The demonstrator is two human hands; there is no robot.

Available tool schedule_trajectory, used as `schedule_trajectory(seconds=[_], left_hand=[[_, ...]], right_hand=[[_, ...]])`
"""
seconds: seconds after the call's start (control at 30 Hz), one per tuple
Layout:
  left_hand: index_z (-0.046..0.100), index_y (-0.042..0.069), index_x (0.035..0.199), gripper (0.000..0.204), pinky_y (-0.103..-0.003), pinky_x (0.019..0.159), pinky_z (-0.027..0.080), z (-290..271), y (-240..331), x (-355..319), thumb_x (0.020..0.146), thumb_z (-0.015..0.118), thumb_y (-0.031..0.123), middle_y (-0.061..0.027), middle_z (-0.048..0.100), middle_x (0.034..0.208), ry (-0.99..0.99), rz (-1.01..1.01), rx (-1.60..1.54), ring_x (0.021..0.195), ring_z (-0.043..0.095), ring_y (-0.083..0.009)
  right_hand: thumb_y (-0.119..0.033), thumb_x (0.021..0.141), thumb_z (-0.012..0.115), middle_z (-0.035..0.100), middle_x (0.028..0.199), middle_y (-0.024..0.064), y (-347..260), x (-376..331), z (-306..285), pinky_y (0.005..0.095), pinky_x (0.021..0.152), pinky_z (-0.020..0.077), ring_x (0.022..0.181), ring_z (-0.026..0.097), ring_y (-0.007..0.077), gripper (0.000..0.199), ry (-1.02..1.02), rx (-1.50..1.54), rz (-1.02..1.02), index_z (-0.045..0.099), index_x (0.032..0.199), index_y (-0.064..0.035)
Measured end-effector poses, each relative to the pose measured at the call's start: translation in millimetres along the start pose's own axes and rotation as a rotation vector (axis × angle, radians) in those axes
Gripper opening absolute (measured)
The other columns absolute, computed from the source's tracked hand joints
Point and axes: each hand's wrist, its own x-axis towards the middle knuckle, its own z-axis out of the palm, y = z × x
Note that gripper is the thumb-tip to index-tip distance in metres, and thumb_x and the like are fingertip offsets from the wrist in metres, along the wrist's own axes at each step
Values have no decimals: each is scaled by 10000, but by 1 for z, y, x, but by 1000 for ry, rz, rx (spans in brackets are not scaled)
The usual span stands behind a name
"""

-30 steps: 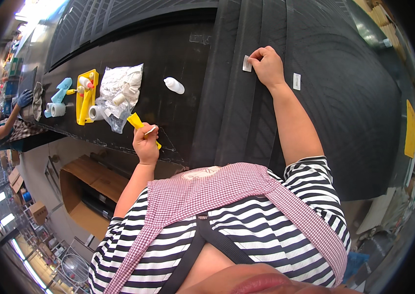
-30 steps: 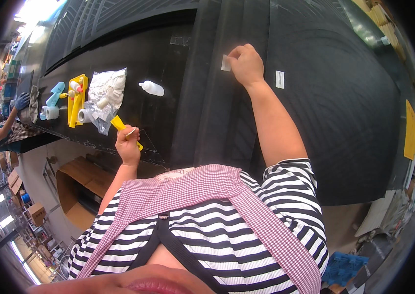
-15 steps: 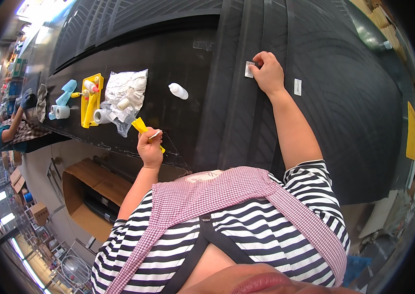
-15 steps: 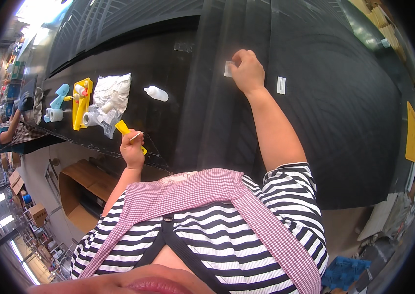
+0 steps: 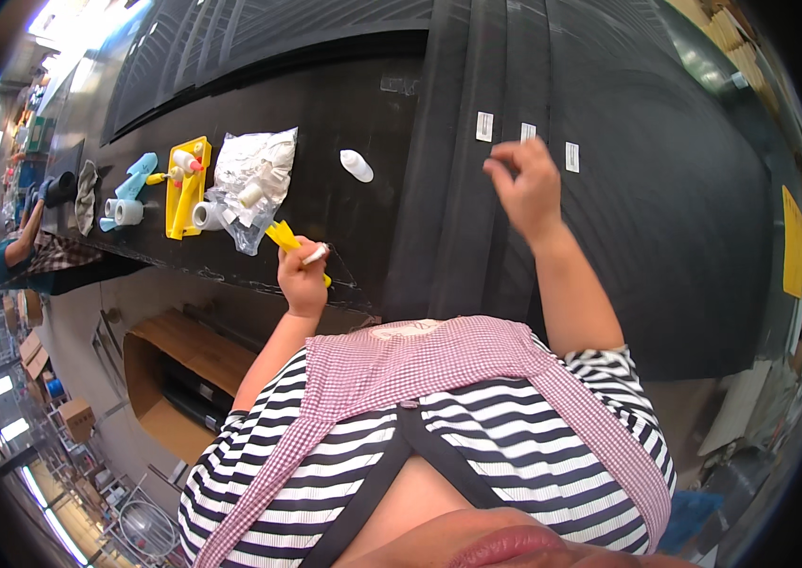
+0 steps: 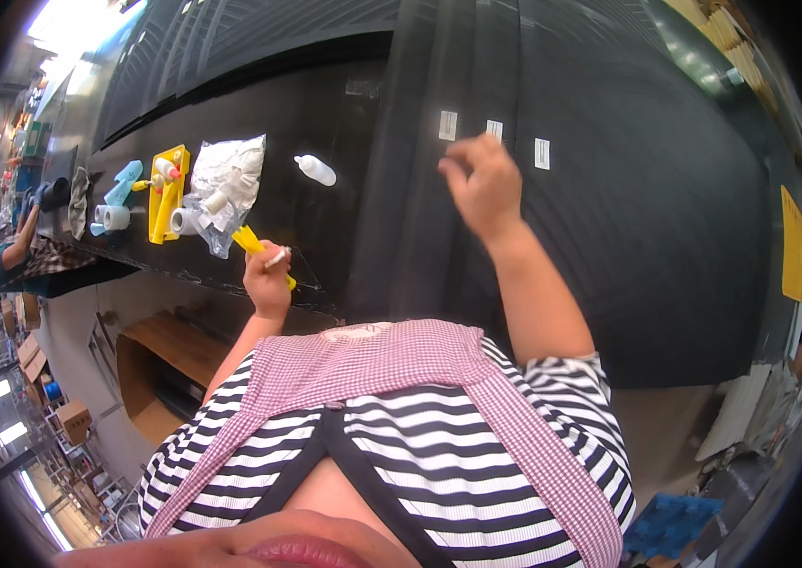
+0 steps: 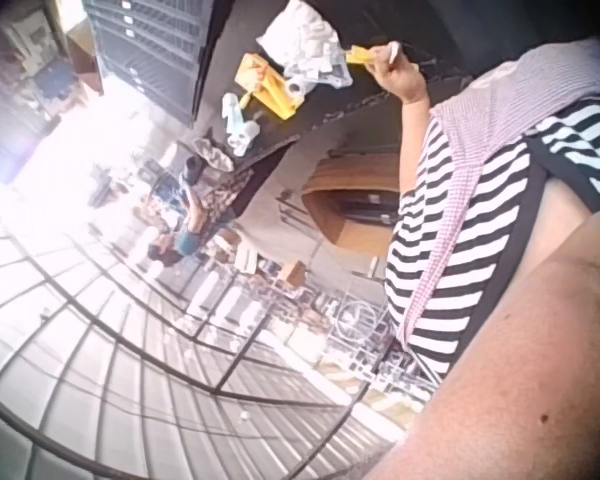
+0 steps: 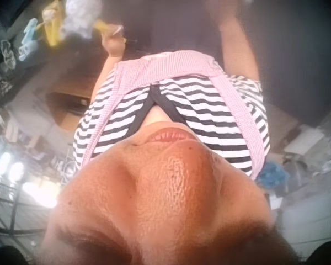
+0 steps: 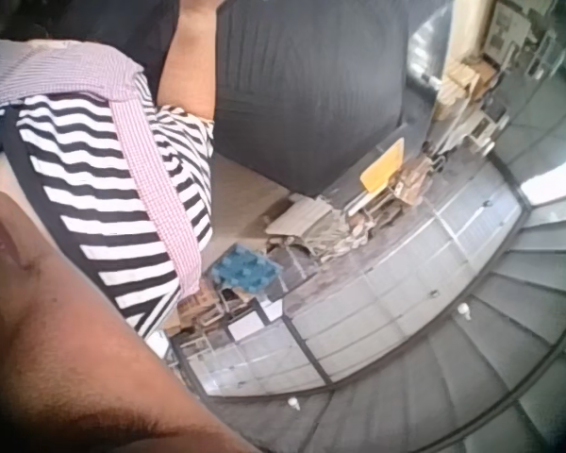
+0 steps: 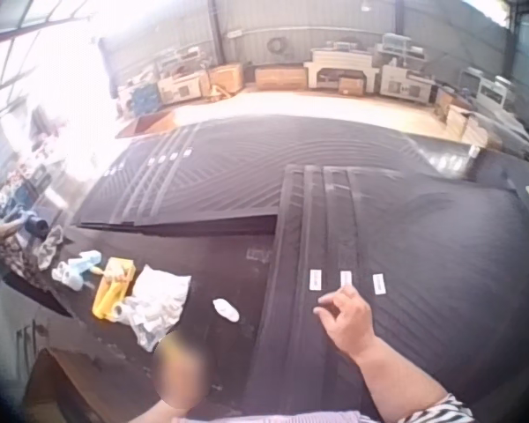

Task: The person applies adhesive from a bottle to a large black textured surface, then presses small white rectangular labels onto the adhesive spots using a small hand roller.

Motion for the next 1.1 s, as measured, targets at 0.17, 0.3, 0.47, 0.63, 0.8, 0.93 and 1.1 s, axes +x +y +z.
schedule_trajectory(seconds=[0.17, 0.3, 0.47, 0.63, 0.8, 0.93, 1.1], left_hand=[[715, 83, 868, 174, -340, 868, 479, 33, 78, 8, 748, 753, -38, -102, 616, 1072, -386, 128, -82, 999, 603, -233], [669, 48, 953, 65, -318, 901, 494, 80, 104, 24, 904, 670, 90, -100, 536, 1299, -709, -414, -477, 1034, 596, -172], [635, 37, 1115, 213, -315, 908, 487, 107, 94, 24, 926, 675, 125, -65, 629, 1153, -827, -838, -735, 1005, 608, -160], [679, 43, 1011, 154, -319, 969, 491, 115, 68, 30, 862, 717, 36, -87, 632, 1183, -685, -382, -478, 1064, 629, -183], [682, 33, 853, 66, -340, 873, 553, 94, 34, 21, 814, 717, -6, -115, 615, 1252, -864, 162, -59, 1009, 673, -260], [667, 37, 845, 94, -325, 841, 552, 98, 32, 22, 792, 734, -2, -100, 626, 1214, -843, 252, -21, 972, 669, -244], [663, 43, 844, 105, -325, 830, 551, 97, 30, 23, 785, 741, 6, -89, 633, 1180, -842, 256, -27, 952, 667, -238]], right_hand=[[-72, 807, 755, 606, 786, 85, -70, -100, 6, 287, 625, 506, 690, 632, 188, 103, -342, 478, 255, 664, 838, -34], [-74, 769, 817, 617, 1035, 131, -85, -122, 27, 287, 792, 530, 915, 650, 212, 577, -405, 610, 309, 416, 1183, -59], [-63, 833, 763, 622, 966, 85, -87, -125, 23, 257, 701, 512, 813, 632, 141, 666, -168, 730, 422, 343, 1350, -57], [-19, 894, 633, 593, 841, 38, -61, -136, 17, 222, 586, 476, 659, 578, 81, 574, -41, 408, 440, 431, 1429, -67], [-132, 835, 646, 681, 1050, 218, -33, -100, 23, 363, 813, 540, 904, 686, 320, 489, 85, 139, 381, 586, 1312, -40], [-129, 839, 639, 693, 930, 170, -19, -80, 28, 325, 761, 533, 800, 681, 251, 479, 64, -56, 306, 599, 1309, -46], [-217, 825, 595, 684, 1038, 208, -29, -62, 28, 440, 864, 527, 964, 657, 379, 481, -95, -220, 452, 621, 1294, -111]])
